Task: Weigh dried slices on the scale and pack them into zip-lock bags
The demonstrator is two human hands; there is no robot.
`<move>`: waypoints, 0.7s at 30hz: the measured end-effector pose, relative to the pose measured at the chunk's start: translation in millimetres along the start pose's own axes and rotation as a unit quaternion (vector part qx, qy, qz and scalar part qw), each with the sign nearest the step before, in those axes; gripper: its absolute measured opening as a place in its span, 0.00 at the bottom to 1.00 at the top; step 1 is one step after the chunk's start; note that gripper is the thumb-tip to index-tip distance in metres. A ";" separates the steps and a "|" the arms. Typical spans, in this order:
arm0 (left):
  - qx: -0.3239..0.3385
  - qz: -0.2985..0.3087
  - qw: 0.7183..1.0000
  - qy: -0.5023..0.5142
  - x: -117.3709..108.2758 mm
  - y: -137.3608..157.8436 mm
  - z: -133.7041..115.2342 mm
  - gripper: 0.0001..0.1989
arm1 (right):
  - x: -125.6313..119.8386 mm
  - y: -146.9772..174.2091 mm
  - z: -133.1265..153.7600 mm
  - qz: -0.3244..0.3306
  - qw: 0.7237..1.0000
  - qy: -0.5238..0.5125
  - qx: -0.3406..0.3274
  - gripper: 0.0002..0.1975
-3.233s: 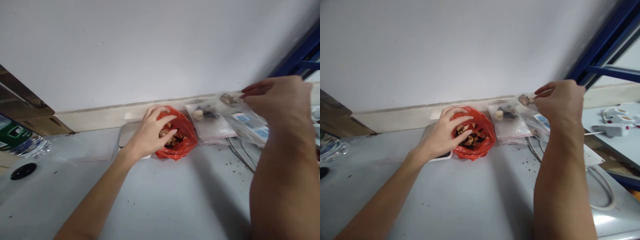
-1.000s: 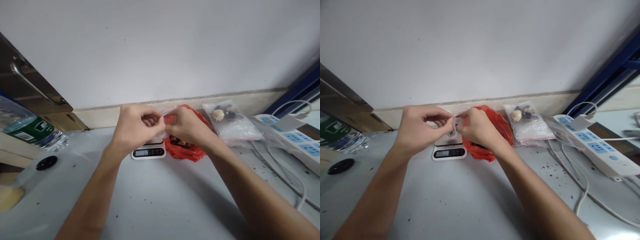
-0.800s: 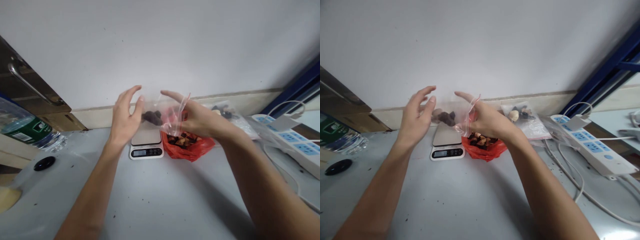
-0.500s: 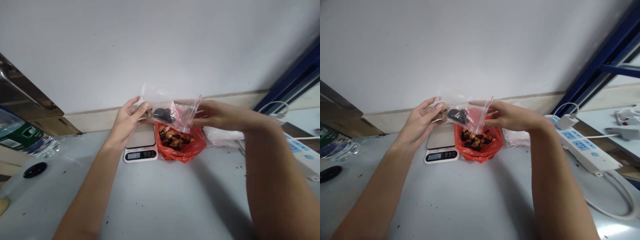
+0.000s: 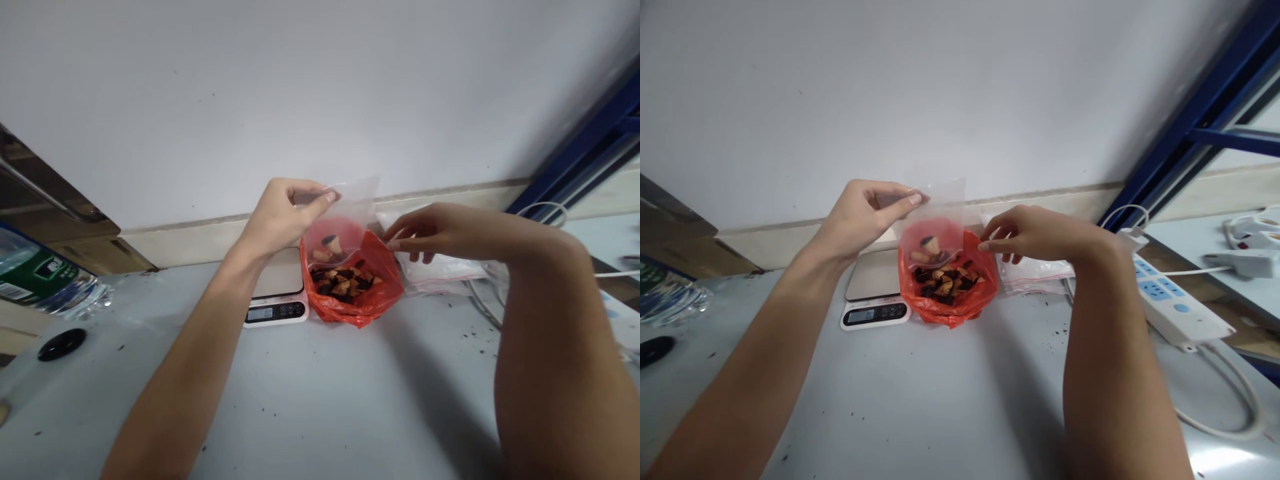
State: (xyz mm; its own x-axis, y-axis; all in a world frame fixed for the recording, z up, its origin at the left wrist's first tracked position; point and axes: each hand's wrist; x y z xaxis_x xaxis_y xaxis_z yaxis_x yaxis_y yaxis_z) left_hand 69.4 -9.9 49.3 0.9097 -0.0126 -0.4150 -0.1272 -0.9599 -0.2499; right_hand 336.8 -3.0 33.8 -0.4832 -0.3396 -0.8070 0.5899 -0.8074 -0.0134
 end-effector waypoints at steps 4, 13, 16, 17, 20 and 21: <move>0.001 -0.007 0.999 0.037 -3.5 2.3 -9.5 0.03 | 8.2 -10.5 -0.3 -0.062 0.998 0.025 0.000 0.26; -0.024 -0.098 0.978 0.184 -50.8 18.2 34.7 0.12 | 42.2 -41.6 32.1 -0.179 0.956 -0.224 -0.060 0.14; -0.112 -0.102 0.981 0.117 -85.4 31.9 54.5 0.19 | 63.9 -55.1 57.1 -0.239 0.927 -0.279 -0.071 0.13; -0.146 -0.100 0.981 0.084 -98.1 36.3 61.4 0.19 | 72.8 -60.6 66.3 -0.249 0.923 -0.281 -0.085 0.12; -0.202 -0.135 0.970 -0.011 -136.5 47.4 85.2 0.12 | 103.5 -81.1 95.2 -0.274 0.928 -0.201 -0.149 0.06; -0.235 -0.138 0.961 -0.044 -148.5 50.6 93.9 0.11 | 114.6 -88.9 105.3 -0.281 0.934 -0.140 -0.172 0.05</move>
State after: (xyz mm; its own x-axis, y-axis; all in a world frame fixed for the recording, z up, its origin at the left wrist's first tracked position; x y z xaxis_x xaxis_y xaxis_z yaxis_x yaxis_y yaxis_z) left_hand -109.2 -30.2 16.2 0.8439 0.2641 -0.4671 0.3254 -0.9440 0.0542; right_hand 160.8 -20.9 4.7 -0.9007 -0.0605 -0.4302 0.3422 -0.7089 -0.6167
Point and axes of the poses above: each hand's wrist, its own y-axis away from the middle knuckle, its own x-axis out of the palm, z = x × y, and after that the axes turned 9 degrees about -x, right-handed
